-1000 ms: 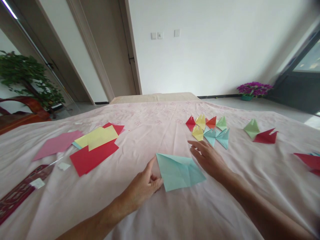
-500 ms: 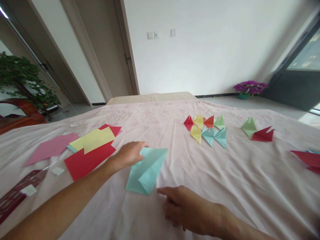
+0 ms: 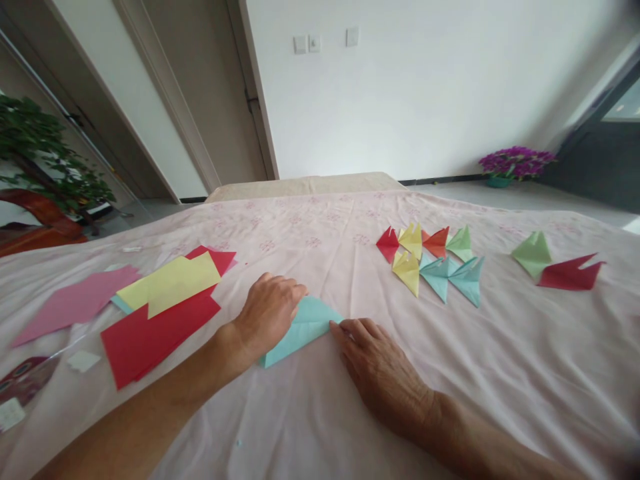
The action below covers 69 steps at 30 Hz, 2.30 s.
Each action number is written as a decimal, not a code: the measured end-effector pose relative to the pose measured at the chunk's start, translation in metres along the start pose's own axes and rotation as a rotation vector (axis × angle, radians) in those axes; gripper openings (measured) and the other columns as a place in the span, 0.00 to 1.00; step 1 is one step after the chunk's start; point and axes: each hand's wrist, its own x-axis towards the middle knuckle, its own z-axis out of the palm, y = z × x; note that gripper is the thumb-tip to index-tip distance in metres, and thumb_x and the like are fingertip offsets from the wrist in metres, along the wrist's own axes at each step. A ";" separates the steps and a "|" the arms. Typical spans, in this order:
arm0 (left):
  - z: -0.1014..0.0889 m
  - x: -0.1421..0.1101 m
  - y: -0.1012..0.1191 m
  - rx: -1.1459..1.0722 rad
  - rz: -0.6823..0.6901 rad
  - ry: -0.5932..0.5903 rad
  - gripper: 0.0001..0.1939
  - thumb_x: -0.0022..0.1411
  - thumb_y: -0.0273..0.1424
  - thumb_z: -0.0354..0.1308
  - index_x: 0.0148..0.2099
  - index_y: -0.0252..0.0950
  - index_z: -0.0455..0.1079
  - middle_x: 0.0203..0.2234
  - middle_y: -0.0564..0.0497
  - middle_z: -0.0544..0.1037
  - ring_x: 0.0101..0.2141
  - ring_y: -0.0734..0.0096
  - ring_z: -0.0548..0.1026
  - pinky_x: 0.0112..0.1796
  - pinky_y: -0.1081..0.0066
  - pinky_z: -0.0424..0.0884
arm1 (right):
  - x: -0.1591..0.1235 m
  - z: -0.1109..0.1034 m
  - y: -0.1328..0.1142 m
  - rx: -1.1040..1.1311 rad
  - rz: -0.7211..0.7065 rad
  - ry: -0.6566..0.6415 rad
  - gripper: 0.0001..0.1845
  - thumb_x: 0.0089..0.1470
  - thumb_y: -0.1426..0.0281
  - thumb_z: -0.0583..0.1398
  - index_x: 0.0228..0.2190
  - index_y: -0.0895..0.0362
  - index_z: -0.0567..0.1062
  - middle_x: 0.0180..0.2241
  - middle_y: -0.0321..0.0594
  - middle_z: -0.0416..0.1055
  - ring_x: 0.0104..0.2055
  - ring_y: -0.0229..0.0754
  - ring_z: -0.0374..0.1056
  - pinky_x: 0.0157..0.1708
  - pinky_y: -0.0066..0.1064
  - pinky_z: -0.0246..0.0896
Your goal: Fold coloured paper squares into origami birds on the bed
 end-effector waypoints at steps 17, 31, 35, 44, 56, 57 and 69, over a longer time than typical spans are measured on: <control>0.043 -0.011 0.018 0.091 0.084 0.371 0.12 0.65 0.23 0.50 0.47 0.33 0.72 0.28 0.51 0.74 0.35 0.67 0.72 0.60 0.44 0.50 | 0.003 -0.002 0.005 -0.068 0.101 -0.042 0.17 0.58 0.75 0.54 0.50 0.55 0.68 0.41 0.43 0.66 0.41 0.47 0.59 0.40 0.39 0.59; 0.049 -0.029 0.014 -0.087 0.120 0.395 0.14 0.65 0.23 0.50 0.47 0.41 0.72 0.28 0.53 0.72 0.32 0.71 0.70 0.59 0.43 0.54 | 0.001 -0.002 0.012 -0.105 0.086 -0.042 0.17 0.57 0.74 0.55 0.49 0.54 0.68 0.40 0.42 0.66 0.38 0.46 0.59 0.38 0.39 0.56; 0.050 -0.030 0.011 -0.124 0.120 0.388 0.15 0.63 0.21 0.50 0.46 0.41 0.73 0.28 0.54 0.71 0.31 0.71 0.70 0.59 0.44 0.53 | 0.002 -0.002 0.013 -0.101 0.090 -0.055 0.17 0.58 0.74 0.55 0.49 0.53 0.68 0.40 0.41 0.66 0.39 0.46 0.59 0.38 0.39 0.56; 0.054 -0.033 0.005 -0.189 0.109 0.341 0.12 0.60 0.21 0.52 0.40 0.40 0.73 0.28 0.55 0.70 0.31 0.73 0.70 0.60 0.47 0.52 | -0.002 -0.001 0.014 -0.135 0.072 -0.060 0.19 0.57 0.76 0.54 0.50 0.54 0.68 0.40 0.43 0.66 0.38 0.46 0.59 0.38 0.39 0.56; 0.055 -0.026 0.005 -0.161 0.150 0.255 0.18 0.58 0.18 0.49 0.45 0.39 0.71 0.27 0.54 0.68 0.31 0.71 0.68 0.59 0.49 0.54 | -0.002 0.001 0.015 -0.139 0.081 -0.072 0.16 0.56 0.76 0.54 0.47 0.55 0.69 0.41 0.43 0.65 0.40 0.47 0.59 0.39 0.41 0.58; 0.054 -0.026 0.005 -0.153 0.164 0.247 0.20 0.58 0.17 0.49 0.49 0.40 0.71 0.27 0.54 0.68 0.30 0.71 0.67 0.59 0.48 0.53 | -0.002 0.000 0.016 -0.133 0.080 -0.074 0.16 0.57 0.76 0.54 0.47 0.55 0.69 0.41 0.43 0.65 0.40 0.47 0.59 0.39 0.41 0.58; 0.058 -0.023 -0.004 -0.140 0.240 0.295 0.18 0.66 0.23 0.48 0.52 0.44 0.71 0.28 0.54 0.66 0.31 0.75 0.67 0.59 0.46 0.53 | -0.002 -0.004 0.015 -0.134 0.075 -0.078 0.17 0.55 0.77 0.55 0.47 0.55 0.69 0.41 0.43 0.65 0.40 0.47 0.59 0.39 0.39 0.57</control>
